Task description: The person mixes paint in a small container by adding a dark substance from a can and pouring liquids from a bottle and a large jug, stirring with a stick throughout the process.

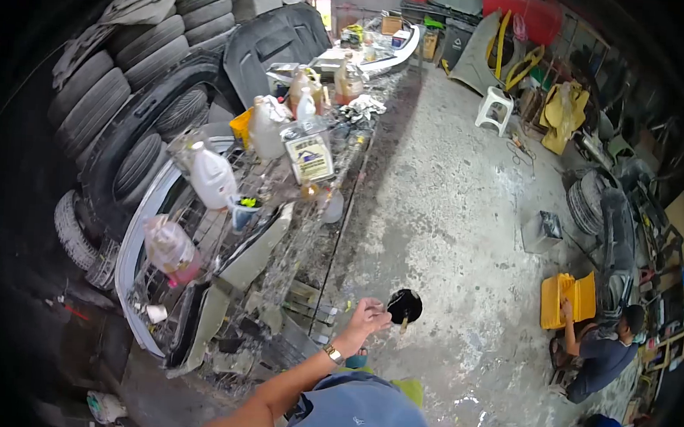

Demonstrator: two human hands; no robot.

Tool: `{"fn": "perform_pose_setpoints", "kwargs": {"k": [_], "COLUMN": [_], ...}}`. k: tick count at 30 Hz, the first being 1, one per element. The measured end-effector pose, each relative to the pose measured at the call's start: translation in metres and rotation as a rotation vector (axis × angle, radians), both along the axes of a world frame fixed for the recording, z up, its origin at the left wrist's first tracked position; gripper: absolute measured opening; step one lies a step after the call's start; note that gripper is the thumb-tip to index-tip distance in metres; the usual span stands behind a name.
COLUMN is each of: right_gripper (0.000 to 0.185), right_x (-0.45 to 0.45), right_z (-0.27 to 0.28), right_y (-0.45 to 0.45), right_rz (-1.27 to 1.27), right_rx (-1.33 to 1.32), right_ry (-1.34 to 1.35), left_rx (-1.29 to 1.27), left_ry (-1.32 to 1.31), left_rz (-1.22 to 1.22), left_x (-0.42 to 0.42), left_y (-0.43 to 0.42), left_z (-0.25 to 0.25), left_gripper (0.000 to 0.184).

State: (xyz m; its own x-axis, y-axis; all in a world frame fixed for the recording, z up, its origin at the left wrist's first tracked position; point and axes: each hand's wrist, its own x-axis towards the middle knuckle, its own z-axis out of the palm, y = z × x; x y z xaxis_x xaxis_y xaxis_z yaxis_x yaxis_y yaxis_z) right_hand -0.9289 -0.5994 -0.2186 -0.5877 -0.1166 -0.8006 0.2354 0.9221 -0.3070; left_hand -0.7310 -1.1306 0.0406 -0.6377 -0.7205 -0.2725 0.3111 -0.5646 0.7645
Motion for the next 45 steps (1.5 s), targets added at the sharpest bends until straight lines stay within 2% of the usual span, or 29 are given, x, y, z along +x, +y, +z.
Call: {"fn": "perform_pose_setpoints", "kwargs": {"k": [4,10,12,14,15,16,17,18,19,20,21,22,24,26,28,30,31,32,33,36,38,41,45], "right_gripper": [0.019,0.019,0.019,0.02,0.039,0.035,0.033,0.03,0.024,0.014,0.012,0.012,0.013,0.015,0.017,0.015,0.014,0.013,0.015,0.016,0.014,0.014,0.016], "right_x": [0.002,-0.105,-0.181,-0.267,-0.35,-0.409,-0.459,-0.512,-0.547,-0.564,-0.579,-0.596,-0.583,-0.565,-0.549,-0.527,-0.52,-0.523,-0.506,-0.515,-0.53,-0.537,-0.535], "right_z": [0.034,0.003,-0.027,-0.051,-0.042,-0.013,-0.007,0.008,0.023,0.094,0.14,0.176,0.25,0.28,0.276,0.242,0.214,0.174,0.185,0.144,0.121,0.137,0.132], "right_y": [-0.052,-0.167,-0.207,-0.255,-0.279,-0.346,-0.404,-0.448,-0.506,-0.568,-0.625,-0.679,-0.764,-0.821,-0.879,-0.909,-0.921,-0.929,-0.929,-0.928,-0.932,-0.954,-1.03], "right_rz": [0.025,0.297,0.518,0.825,0.521,0.399,0.829,0.655,0.514,0.459,0.403,0.455,0.391,0.439,0.544,0.695,0.767,0.935,0.983,0.965,0.777,0.689,0.774], "right_rx": [0.09,0.098,0.093,0.095,-0.535,-0.289,-0.152,-0.456,-0.457,-0.671,-0.744,-0.756,-0.928,-0.977,-1.019,-1.008,-1.014,-0.952,-0.869,-0.87,-0.749,-0.705,-0.694], "right_ry": [0.074,0.337,0.595,1.122,0.567,0.35,0.799,0.625,0.785,0.601,0.471,0.44,0.433,0.412,0.361,0.267,0.211,0.337,0.345,0.303,0.155,0.118,0.06], "left_rx": [0.006,-0.062,-0.071,-0.024,-0.032,-0.053,-0.063,-0.041,-0.09,-0.145,-0.158,-0.152,-0.226,-0.23,-0.196,-0.182,-0.163,-0.143,-0.07,-0.072,-0.034,-0.009,-0.109], "left_ry": [0.028,0.076,0.086,0.032,0.025,0.023,0.015,0.001,-0.013,-0.023,-0.016,-0.016,-0.071,-0.081,-0.051,-0.029,-0.003,0.023,-0.002,0.042,0.052,0.002,-0.017], "left_rz": [-0.009,0.157,0.223,0.33,0.336,0.377,0.418,0.429,0.473,0.521,0.546,0.57,0.614,0.662,0.709,0.748,0.75,0.746,0.76,0.781,0.803,0.821,0.968], "left_x": [-0.067,-0.166,-0.199,-0.23,-0.242,-0.256,-0.267,-0.277,-0.286,-0.293,-0.301,-0.31,-0.324,-0.333,-0.334,-0.336,-0.333,-0.331,-0.332,-0.327,-0.32,-0.305,-0.29], "left_y": [-0.072,-0.151,-0.173,-0.191,-0.203,-0.215,-0.223,-0.231,-0.242,-0.251,-0.261,-0.27,-0.286,-0.309,-0.336,-0.365,-0.381,-0.396,-0.411,-0.455,-0.483,-0.512,-0.544], "left_z": [0.016,0.01,0.006,0.035,0.04,0.041,0.041,0.039,0.041,0.041,0.043,0.05,0.065,0.051,0.04,0.031,0.011,-0.006,-0.001,0.003,0.0,0.004,0.01], "left_gripper": [0.041,0.035,0.032,0.036,0.036,0.037,0.037,0.037,0.039,0.04,0.043,0.043,0.041,0.042,0.045,0.045,0.044,0.044,0.042,0.04,0.039,0.041,0.041]}}
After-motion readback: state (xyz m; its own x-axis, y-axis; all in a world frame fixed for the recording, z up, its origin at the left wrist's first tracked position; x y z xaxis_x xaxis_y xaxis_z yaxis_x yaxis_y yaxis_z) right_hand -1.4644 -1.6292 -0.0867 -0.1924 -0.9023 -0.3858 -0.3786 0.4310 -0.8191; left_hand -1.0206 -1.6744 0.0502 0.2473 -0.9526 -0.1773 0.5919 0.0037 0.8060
